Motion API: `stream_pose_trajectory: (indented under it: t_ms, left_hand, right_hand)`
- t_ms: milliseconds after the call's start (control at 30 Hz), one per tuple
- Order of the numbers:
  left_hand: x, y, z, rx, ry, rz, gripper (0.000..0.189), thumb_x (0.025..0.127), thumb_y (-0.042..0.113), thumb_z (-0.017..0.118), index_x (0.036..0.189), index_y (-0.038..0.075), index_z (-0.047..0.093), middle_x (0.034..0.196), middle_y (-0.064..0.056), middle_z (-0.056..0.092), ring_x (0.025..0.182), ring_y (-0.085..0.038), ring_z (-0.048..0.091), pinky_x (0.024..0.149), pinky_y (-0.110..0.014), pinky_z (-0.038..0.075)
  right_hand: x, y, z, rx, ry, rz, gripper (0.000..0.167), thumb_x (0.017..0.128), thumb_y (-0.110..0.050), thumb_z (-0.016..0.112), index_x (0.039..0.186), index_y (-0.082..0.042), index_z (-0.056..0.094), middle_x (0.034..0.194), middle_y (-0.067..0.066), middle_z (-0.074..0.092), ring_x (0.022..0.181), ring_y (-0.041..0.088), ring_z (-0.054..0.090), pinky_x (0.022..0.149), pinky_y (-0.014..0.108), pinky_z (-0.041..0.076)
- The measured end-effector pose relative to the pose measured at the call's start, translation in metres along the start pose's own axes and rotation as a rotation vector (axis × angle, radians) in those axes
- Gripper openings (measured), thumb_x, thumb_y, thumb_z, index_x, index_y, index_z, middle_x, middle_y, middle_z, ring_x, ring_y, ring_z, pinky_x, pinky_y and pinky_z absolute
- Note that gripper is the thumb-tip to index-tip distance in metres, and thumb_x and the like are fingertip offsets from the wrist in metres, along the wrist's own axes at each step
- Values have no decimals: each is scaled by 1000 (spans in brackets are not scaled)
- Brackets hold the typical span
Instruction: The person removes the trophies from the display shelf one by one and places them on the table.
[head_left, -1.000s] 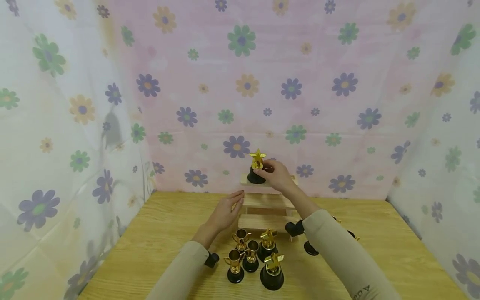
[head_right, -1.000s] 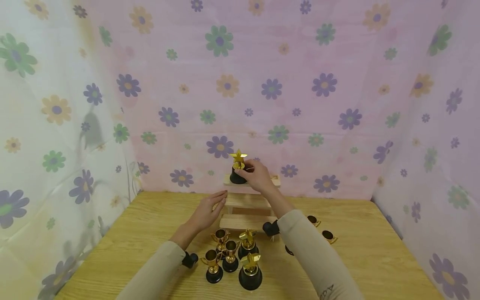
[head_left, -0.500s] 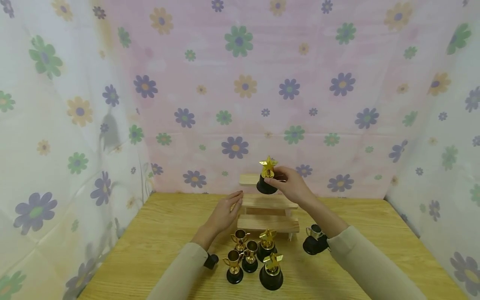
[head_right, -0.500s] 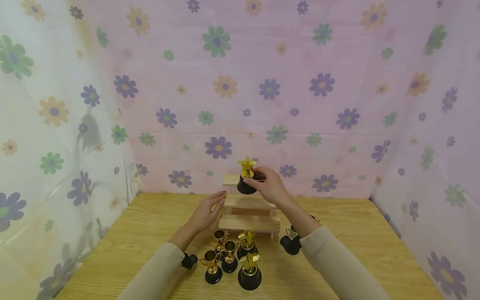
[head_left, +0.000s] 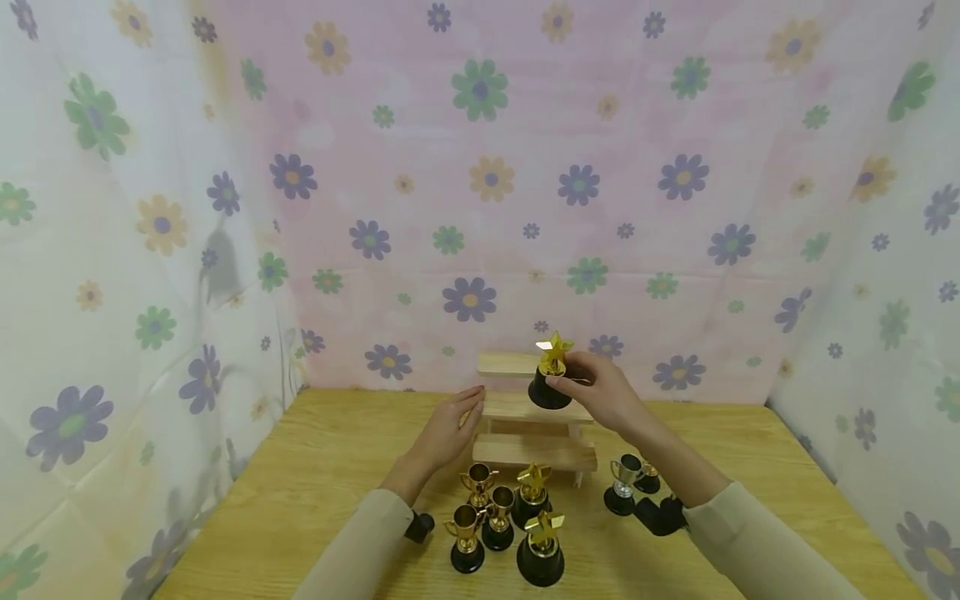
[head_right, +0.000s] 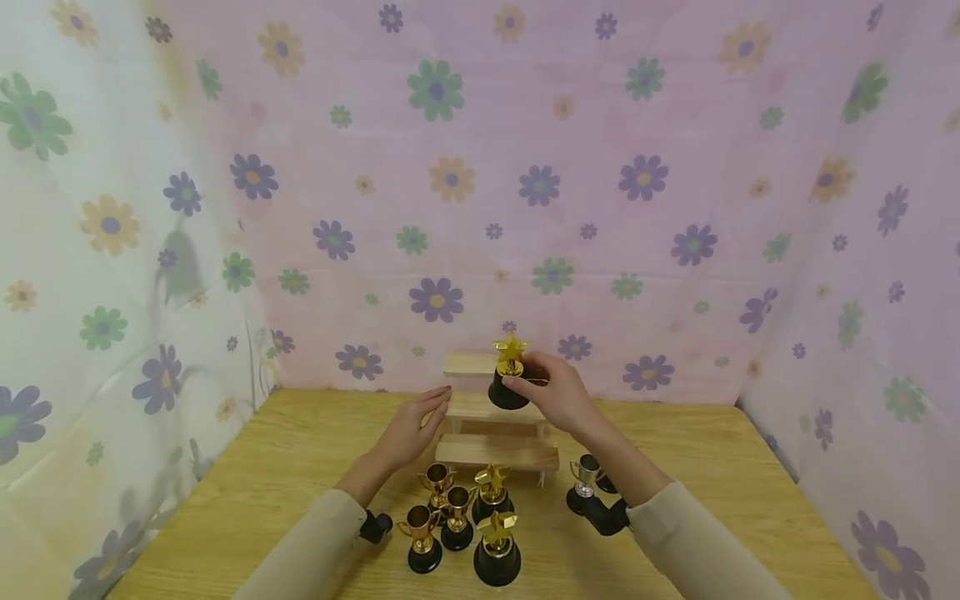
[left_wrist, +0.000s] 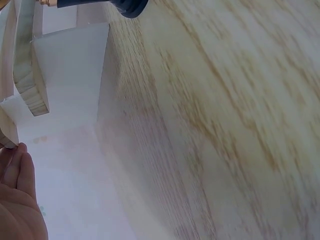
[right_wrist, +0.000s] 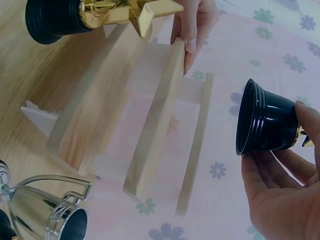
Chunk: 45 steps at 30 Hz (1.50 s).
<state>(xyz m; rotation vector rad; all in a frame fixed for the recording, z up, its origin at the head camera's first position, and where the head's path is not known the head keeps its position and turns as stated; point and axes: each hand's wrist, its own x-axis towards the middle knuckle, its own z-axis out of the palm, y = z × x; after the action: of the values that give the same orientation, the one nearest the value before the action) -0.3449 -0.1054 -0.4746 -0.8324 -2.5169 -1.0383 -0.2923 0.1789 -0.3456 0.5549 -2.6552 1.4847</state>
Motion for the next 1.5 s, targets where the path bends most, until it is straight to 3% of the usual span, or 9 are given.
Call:
stream_pose_trajectory:
  t_ms: [267,533,833,1067,1500]
  left_hand:
    - [0,0,-1,11,6,7,45,112,23,45,145,-5,53,153,-19,50,142,-34,46,117,-48,39]
    - [0,-1,0,20,13,18,44,111,22,45,144,-5,54,152,-19,51,141,-36,47,117,-47,39]
    - [2,1,-2,11,12,-10,44,111,24,45,145,-4,54,153,-16,50,143,-35,46,118,-48,37]
    - [1,-2,0,11,20,0,43,111,23,46,143,-4,56,151,-16,52,141,-34,48,118,-47,38]
    - [-1,1,1,6,4,-19,44,112,25,45,145,-2,55,153,-15,51,142,-33,47,118,-46,37]
  right_hand:
    - [-6,3,-3,-18,-7,-41,55,101,-32,68,145,-1,55,140,19,61,129,38,59,108,55,48]
    - [-15,7,-7,-7,-2,-29,51,101,-31,68,142,-2,58,138,18,62,127,38,60,106,57,49]
    - [-21,9,-12,8,-6,-16,47,101,-32,68,137,-3,61,134,16,65,126,37,61,105,55,51]
    - [-33,13,-13,1,-36,1,49,100,-37,68,138,-6,61,133,13,65,126,35,62,104,55,51]
    - [-56,17,-6,-3,-19,-17,43,99,-34,70,131,-5,65,127,13,68,120,35,66,100,51,55]
